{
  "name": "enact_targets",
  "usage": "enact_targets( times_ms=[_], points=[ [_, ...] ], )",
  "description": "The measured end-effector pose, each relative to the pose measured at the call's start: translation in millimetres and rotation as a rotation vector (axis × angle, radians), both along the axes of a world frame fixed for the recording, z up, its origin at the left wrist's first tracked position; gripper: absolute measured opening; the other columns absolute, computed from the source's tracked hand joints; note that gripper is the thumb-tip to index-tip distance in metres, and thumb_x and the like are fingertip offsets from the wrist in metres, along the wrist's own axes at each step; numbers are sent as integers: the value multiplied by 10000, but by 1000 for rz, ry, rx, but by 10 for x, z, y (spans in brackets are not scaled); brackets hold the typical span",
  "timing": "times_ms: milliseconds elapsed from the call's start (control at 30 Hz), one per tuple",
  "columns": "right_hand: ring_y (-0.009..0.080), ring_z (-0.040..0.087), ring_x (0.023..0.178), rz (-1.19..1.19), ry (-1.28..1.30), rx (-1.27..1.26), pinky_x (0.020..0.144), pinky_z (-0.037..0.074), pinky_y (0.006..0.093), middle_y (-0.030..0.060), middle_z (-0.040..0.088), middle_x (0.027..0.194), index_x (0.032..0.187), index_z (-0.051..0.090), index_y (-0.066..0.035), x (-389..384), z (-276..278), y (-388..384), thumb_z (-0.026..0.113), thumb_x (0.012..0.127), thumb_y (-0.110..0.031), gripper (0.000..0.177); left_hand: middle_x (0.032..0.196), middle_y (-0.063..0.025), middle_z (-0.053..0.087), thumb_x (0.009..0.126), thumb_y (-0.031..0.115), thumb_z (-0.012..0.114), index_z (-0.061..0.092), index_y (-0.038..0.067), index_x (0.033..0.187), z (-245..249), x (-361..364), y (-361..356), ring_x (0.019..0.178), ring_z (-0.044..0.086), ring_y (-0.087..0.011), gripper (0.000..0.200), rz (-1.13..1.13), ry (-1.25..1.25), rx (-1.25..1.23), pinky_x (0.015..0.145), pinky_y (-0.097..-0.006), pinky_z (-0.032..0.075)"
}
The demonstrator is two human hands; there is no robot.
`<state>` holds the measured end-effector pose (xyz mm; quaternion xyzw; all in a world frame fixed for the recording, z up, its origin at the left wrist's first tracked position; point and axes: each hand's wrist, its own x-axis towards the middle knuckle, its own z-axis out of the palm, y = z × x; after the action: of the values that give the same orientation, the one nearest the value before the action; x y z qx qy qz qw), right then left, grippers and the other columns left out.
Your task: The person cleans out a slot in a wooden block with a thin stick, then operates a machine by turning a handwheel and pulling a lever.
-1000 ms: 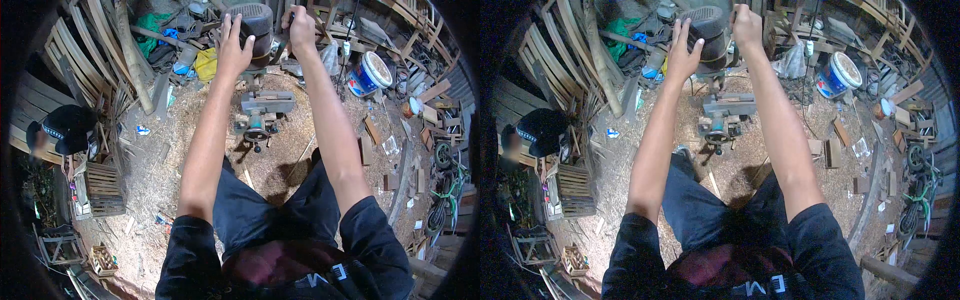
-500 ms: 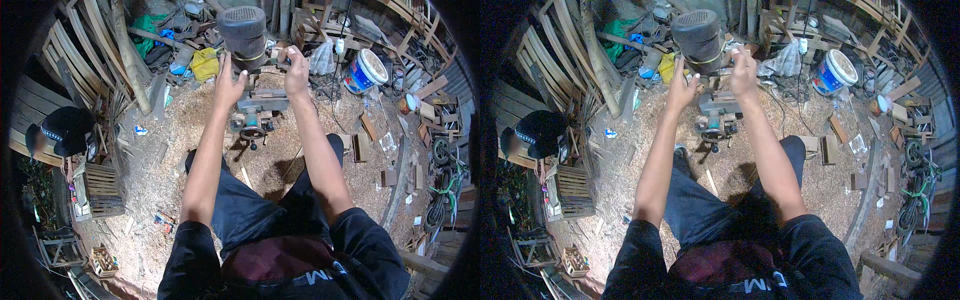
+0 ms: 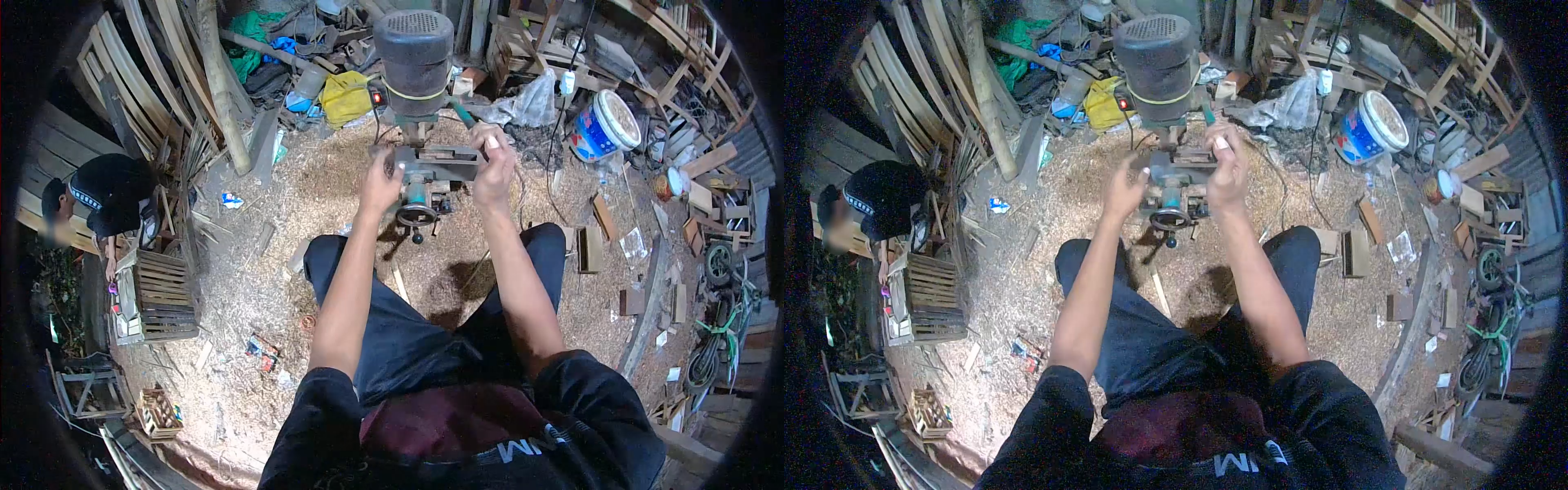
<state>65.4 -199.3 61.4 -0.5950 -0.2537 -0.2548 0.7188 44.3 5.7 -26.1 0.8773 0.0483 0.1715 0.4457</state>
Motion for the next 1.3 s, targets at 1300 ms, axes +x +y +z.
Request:
enact_targets(
  times_ms=[1300],
  points=[
    [435,645,841,-298,928,-1198,766,492,496,283,632,825,984,543,41,-128,130,85,597,877,-229,296,968,-228,578,763,49,592,617,-25,897,-1853,195,-156,980,525,-411,156,-266,200,163,876,-481,456]
  ],
)
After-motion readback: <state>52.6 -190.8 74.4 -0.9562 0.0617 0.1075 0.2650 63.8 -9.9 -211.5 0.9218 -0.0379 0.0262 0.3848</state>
